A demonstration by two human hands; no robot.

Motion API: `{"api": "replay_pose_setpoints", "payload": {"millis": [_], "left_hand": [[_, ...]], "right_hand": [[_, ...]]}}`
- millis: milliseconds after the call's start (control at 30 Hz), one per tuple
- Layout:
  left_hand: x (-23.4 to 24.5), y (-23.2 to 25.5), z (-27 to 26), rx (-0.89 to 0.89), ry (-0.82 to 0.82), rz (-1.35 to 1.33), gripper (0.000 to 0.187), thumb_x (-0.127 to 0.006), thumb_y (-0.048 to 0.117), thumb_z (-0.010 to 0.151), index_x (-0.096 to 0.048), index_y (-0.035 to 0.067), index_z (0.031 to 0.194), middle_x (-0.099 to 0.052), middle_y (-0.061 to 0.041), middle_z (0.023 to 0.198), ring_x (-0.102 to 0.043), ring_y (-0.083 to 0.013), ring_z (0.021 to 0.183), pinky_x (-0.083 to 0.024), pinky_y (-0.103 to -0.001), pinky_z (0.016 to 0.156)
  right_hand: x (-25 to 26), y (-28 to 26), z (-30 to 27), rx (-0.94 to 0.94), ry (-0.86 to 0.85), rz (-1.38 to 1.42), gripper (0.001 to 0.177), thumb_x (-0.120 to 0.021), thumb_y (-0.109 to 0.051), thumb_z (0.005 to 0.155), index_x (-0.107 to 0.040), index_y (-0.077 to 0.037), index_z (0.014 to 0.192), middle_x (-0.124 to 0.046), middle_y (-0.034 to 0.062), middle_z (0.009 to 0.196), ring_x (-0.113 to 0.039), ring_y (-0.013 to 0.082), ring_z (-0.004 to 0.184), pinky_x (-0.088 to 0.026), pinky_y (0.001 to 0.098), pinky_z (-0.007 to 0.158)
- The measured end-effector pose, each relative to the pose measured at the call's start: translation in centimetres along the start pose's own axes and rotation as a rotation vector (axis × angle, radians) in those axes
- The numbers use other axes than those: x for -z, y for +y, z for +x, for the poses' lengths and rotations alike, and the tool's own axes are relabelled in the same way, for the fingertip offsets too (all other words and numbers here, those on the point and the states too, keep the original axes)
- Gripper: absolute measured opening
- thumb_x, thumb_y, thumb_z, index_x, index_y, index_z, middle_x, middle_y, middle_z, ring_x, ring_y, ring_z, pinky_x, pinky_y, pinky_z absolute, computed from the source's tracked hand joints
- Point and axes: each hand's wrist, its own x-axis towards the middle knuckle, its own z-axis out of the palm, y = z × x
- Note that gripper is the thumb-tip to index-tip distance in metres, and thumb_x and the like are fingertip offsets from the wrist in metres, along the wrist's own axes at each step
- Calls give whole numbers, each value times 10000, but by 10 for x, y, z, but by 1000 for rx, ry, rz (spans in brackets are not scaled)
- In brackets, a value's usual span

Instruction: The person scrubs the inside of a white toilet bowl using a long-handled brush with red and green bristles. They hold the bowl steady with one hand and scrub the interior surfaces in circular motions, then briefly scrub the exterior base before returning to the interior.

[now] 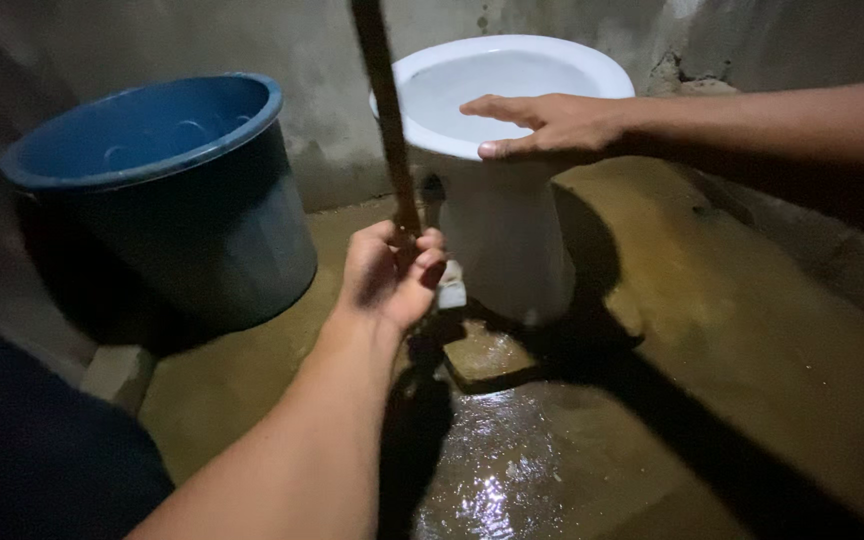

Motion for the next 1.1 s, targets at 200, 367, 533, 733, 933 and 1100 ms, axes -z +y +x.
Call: {"api": "replay_pose_setpoints", "payload": {"millis": [200,367,533,733,933,1100], "left_hand": [[-13,-5,-2,-92,128,652,639,-683,541,960,-471,2,1230,-484,-17,745,-434,-109,577,-326,-241,431],[-12,9,26,-319,538,1277,791,-520,759,975,-666,3,1154,-613,-134,912,-548,-202,708,-418,-278,482],[-7,13,5,-454,557,1380,482,-700,472,886,-715,16,1040,-768,-181,944,-716,-241,716,-525,-355,594],[-40,26,-33,-354,531,1255,358,-662,263,889,-664,-75,1007,-759,-203,882,-758,-255,644,-618,-356,524],[-76,40,-41,-343,463,937,344,-597,245,893,-611,-74,1021,-715,-234,998,-789,-306,662,-667,-346,519],[-70,43,-49,-258,535,929,361,-591,347,951,-656,-1,1020,-722,-273,971,-749,-254,673,-631,-295,543]], "right_hand": [[1,-13,-15,110,117,-49,758,-482,-630,937,-337,-252,1579,-416,87,1610,-430,328,1447,-342,537,1185],[-9,-24,-34,191,200,-252,591,-425,-510,1028,-418,-250,1558,-473,95,1571,-549,337,1353,-443,508,1137],[-8,-27,-44,220,208,-302,533,-398,-433,1062,-396,-265,1568,-385,132,1619,-497,407,1352,-438,531,1082],[-10,-27,-40,143,171,-270,547,-389,-476,1034,-393,-320,1559,-313,87,1657,-460,372,1385,-380,538,1127],[1,-9,-24,152,142,65,678,-576,-531,944,-407,-292,1555,-271,88,1673,-353,336,1498,-293,550,1171],[7,1,-22,183,168,203,813,-766,-425,867,-407,-216,1566,-350,115,1655,-340,334,1512,-310,517,1164]]}}
